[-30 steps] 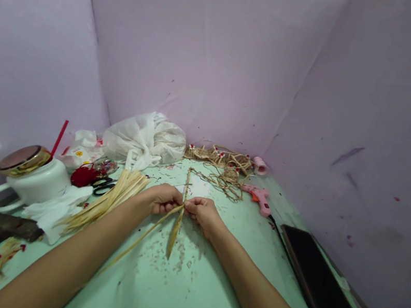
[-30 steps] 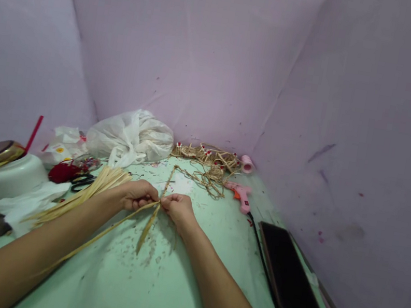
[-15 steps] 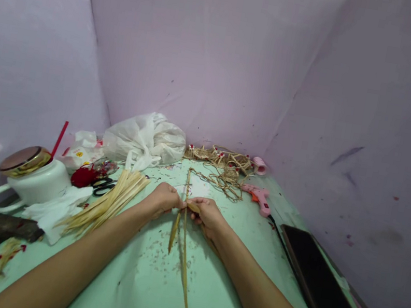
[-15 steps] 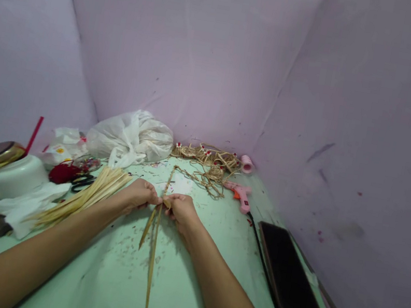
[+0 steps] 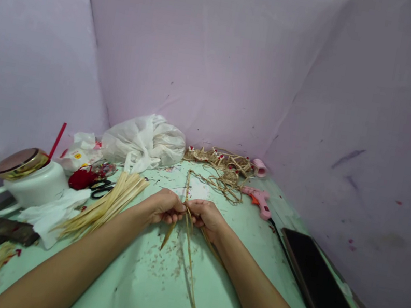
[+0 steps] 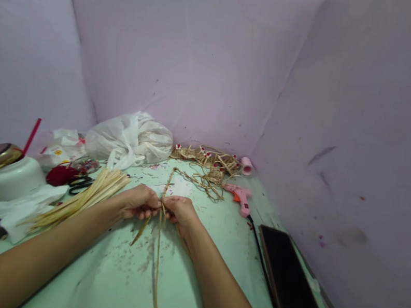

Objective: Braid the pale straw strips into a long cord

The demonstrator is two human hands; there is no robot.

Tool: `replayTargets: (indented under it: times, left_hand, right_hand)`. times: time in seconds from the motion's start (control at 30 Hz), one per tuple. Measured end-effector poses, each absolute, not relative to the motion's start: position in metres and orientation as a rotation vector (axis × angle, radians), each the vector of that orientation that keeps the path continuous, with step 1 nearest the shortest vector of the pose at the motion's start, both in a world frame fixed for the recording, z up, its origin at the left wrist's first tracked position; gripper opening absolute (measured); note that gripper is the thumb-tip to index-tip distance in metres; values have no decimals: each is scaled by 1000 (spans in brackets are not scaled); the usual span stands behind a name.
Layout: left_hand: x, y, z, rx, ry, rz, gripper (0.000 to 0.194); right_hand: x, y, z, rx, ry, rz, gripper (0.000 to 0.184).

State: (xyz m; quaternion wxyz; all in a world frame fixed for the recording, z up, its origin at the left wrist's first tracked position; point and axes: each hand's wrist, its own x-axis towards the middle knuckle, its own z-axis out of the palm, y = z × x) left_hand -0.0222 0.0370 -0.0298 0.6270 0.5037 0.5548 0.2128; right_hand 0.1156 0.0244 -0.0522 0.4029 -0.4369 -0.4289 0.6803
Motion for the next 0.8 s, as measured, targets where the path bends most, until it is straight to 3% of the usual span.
replayTargets:
  times: [0.8]
  left_hand:
    - [-28,33,-18,1394,1376,368,11]
  right_hand:
    - [115,24,-58,-1205,-1335,1485,2]
